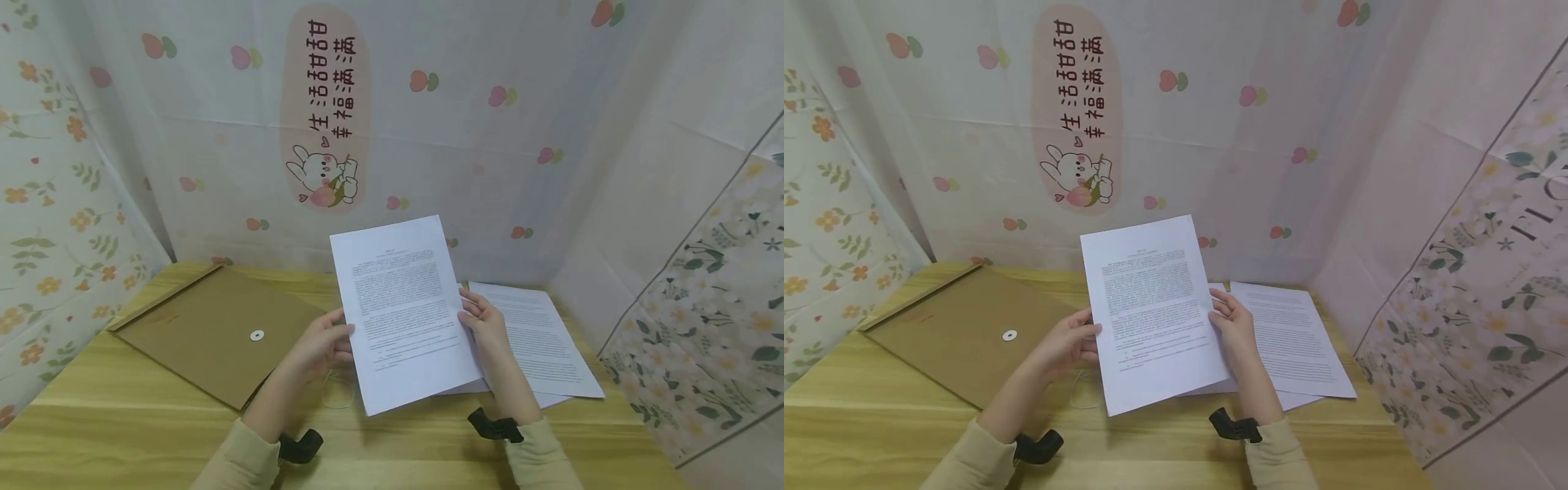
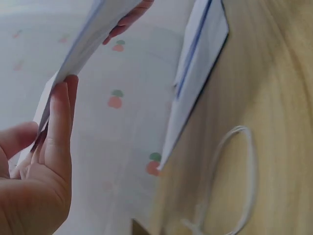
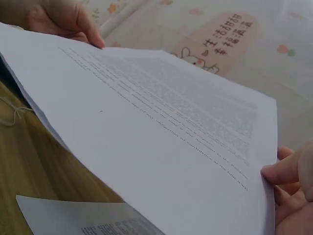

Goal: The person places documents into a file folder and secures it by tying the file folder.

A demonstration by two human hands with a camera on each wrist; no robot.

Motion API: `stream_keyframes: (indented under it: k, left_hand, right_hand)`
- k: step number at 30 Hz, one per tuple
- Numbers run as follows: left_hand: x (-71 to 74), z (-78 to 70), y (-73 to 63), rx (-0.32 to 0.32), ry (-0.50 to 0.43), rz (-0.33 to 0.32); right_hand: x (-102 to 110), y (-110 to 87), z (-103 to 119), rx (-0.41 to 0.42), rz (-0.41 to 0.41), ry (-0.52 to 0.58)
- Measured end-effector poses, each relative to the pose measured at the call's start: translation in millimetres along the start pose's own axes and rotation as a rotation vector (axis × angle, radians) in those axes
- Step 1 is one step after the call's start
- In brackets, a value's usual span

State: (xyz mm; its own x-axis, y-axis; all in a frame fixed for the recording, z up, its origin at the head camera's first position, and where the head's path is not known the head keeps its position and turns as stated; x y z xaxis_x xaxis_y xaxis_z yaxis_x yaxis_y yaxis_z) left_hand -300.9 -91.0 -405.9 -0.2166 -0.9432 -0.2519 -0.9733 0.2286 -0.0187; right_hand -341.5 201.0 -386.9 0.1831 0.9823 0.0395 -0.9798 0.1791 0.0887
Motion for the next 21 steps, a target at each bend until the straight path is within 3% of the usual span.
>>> stream_keyframes:
  k: [4, 10, 13, 17, 21]
  left_hand:
    - [-0.6, -13.0, -8.2, -0.043, 0.031, 0.050]
    - [8.9, -21.2, -16.5, -0.078, 0.059, 0.027]
    - [16.9, -22.6, -19.1, -0.089, 0.064, -0.020]
    - [30.2, -24.7, -22.8, -0.078, 0.050, -0.128]
    - [41.3, -29.1, -27.3, -0.065, -0.028, -0.222]
  right_hand:
    - [1, -1.2, 7, 0.027, 0.029, 0.028]
    - [-4, -7.8, 12, 0.092, 0.144, 0.004]
    - [-10, -11.6, 11, 0.088, 0.225, -0.008]
    - [-19, -17.8, 4, 0.004, 0.304, -0.074]
    - [-22, -22.8, -4, -0.082, 0.288, -0.066]
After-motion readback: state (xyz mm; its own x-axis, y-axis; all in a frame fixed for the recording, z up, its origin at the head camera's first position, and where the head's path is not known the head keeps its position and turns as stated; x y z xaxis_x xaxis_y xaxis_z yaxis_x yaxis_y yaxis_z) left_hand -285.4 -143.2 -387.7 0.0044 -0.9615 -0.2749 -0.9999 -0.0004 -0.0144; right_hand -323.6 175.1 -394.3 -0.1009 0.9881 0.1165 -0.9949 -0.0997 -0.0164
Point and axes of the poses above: each hand's wrist, its own y-axis towards the middle knuckle, its own x-axis out of the back of the hand, z = x × y, the point moved 6 cm from there along y, towards the middle knuckle, and after that the axes turned 7 degrees about -z, right-handed, at the moved point
